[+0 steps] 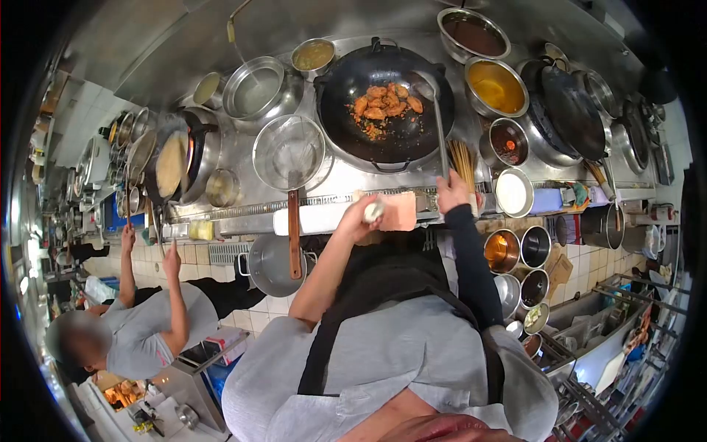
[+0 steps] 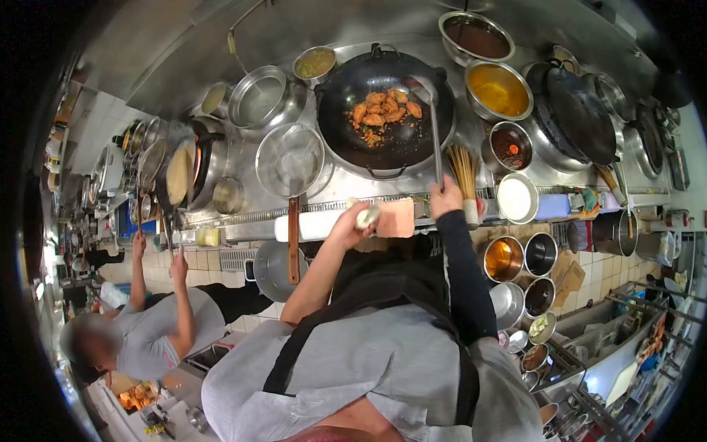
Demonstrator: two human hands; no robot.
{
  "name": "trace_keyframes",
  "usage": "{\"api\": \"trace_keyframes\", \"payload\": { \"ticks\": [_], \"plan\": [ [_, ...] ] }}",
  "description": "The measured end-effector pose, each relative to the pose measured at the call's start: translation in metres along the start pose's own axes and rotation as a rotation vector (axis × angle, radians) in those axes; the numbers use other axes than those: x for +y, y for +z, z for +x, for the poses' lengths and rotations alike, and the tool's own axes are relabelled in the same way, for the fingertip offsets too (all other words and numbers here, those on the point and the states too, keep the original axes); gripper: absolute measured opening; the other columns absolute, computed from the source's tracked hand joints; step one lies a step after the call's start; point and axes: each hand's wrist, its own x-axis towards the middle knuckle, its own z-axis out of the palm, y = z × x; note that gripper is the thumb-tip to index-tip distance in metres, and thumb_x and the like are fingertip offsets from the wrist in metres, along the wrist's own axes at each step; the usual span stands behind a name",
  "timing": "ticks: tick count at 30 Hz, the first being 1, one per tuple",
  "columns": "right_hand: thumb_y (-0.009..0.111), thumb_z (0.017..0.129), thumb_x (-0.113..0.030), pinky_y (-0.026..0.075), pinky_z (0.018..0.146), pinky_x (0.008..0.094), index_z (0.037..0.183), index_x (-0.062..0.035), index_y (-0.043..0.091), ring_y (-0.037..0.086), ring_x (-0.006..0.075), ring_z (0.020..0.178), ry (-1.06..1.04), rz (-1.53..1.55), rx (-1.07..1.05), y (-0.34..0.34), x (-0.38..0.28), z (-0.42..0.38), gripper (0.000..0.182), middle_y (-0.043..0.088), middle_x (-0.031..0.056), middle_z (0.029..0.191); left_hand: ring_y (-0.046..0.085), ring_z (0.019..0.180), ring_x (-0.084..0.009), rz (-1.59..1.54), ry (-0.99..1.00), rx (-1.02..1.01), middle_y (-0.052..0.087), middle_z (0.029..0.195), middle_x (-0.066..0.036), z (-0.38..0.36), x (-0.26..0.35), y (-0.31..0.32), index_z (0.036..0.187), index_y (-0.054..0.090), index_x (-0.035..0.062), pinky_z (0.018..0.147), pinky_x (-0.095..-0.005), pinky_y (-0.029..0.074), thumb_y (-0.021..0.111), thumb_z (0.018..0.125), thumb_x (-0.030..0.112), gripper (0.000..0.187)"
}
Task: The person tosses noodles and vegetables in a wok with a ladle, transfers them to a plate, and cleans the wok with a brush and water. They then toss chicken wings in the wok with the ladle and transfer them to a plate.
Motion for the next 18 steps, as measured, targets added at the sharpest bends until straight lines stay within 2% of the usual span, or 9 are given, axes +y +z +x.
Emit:
{"api": "trace_keyframes", "payload": {
  "ticks": [1, 4, 6, 7, 9, 11, 13, 16, 18],
  "plan": [
    [0.066, 0.093, -0.024, 0.054, 0.08, 0.0457, 0.117, 0.0027, 0.062, 0.067, 0.0405, 0.083, -0.015, -0.017, 0.046, 0.025, 0.024, 0.01, 0.037, 0.067, 0.0293, 0.088, 0.064, 0.063, -0.0179, 0.009, -0.033, 0.004, 0.064, 0.075, -0.007, -0.014, -0.009, -0.007, 0.103, 0.059, 0.0086, 0.052, -0.0262, 0.049, 0.069, 0.097, 0.037, 0.03],
    [0.062, 0.097, -0.018, 0.044, 0.042, 0.0384, 0.101, -0.0033, 0.059, 0.055, 0.0216, 0.049, 0.311, 0.374, -0.308, 0.001, -0.018, 0.015, 0.016, 0.058, 0.0094, 0.069, 0.064, 0.065, -0.0173, -0.06, -0.02, 0.114, 0.067, 0.084, -0.008, -0.038, -0.037, -0.032, 0.105, 0.061, 0.0075, 0.049, -0.0246, 0.047, 0.071, 0.096, 0.033, 0.029],
    [0.06, 0.099, -0.015, 0.029, 0.032, 0.0309, 0.095, -0.006, 0.055, 0.041, 0.0104, 0.041, 0.463, 0.669, -0.336, -0.025, -0.05, 0.018, 0.012, 0.049, 0.0004, 0.066, 0.063, 0.065, -0.0172, -0.069, 0.028, 0.149, 0.067, 0.088, -0.008, -0.045, -0.04, -0.04, 0.105, 0.061, 0.007, 0.048, -0.0249, 0.046, 0.071, 0.096, 0.033, 0.029],
    [0.06, 0.098, -0.013, 0.035, 0.039, 0.0318, 0.098, -0.0048, 0.059, 0.044, 0.0122, 0.045, 0.413, 0.593, -0.347, -0.02, -0.05, 0.02, 0.008, 0.052, 0.0012, 0.067, 0.063, 0.065, -0.0171, -0.074, 0.053, 0.161, 0.068, 0.089, -0.007, -0.043, -0.039, -0.04, 0.106, 0.061, 0.0068, 0.048, -0.0251, 0.046, 0.071, 0.096, 0.032, 0.029],
    [0.06, 0.099, -0.016, 0.041, 0.043, 0.0342, 0.112, -0.0029, 0.059, 0.051, 0.0165, 0.048, -0.214, 0.226, -0.026, 0.045, -0.005, 0.051, 0.019, 0.053, 0.0047, 0.066, 0.063, 0.066, -0.0176, -0.093, 0.091, 0.076, 0.067, 0.091, -0.008, -0.018, -0.029, -0.039, 0.107, 0.06, 0.0073, 0.049, -0.0261, 0.046, 0.069, 0.098, 0.035, 0.031],
    [0.061, 0.1, -0.019, 0.041, 0.039, 0.035, 0.121, -0.0038, 0.057, 0.05, 0.0154, 0.045, -0.289, 0.037, 0.01, 0.09, 0.016, 0.082, 0.026, 0.052, 0.0045, 0.063, 0.062, 0.066, -0.0185, -0.138, 0.119, 0.072, 0.067, 0.091, -0.008, -0.001, -0.001, -0.011, 0.108, 0.059, 0.0086, 0.05, -0.0275, 0.047, 0.065, 0.101, 0.039, 0.032],
    [0.064, 0.094, -0.019, 0.053, 0.059, 0.0483, 0.12, -0.0017, 0.057, 0.064, 0.0328, 0.059, 0.008, 0.111, -0.208, 0.093, 0.0, 0.077, 0.032, 0.067, 0.0181, 0.074, 0.062, 0.065, -0.02, -0.171, 0.107, 0.014, 0.065, 0.088, -0.009, 0.02, 0.025, 0.019, 0.108, 0.057, 0.0105, 0.051, -0.0291, 0.048, 0.062, 0.102, 0.047, 0.037],
    [0.06, 0.092, -0.018, 0.051, 0.081, 0.0552, 0.132, -0.0041, 0.055, 0.064, 0.0518, 0.089, -0.35, -0.326, -0.297, 0.029, -0.017, 0.039, 0.042, 0.067, 0.033, 0.094, 0.062, 0.065, -0.0221, -0.124, 0.08, 0.051, 0.061, 0.083, -0.01, 0.064, 0.045, 0.047, 0.103, 0.055, 0.0107, 0.05, -0.0291, 0.049, 0.064, 0.1, 0.047, 0.037],
    [0.056, 0.092, -0.015, 0.05, 0.08, 0.0599, 0.141, -0.0136, 0.049, 0.065, 0.0509, 0.09, -0.329, -0.52, -0.396, -0.019, -0.009, 0.013, 0.05, 0.069, 0.0301, 0.093, 0.061, 0.064, -0.0229, -0.052, 0.038, 0.119, 0.059, 0.08, -0.01, 0.085, 0.057, 0.054, 0.098, 0.054, 0.0098, 0.048, -0.028, 0.049, 0.067, 0.097, 0.039, 0.032]
  ]
}}
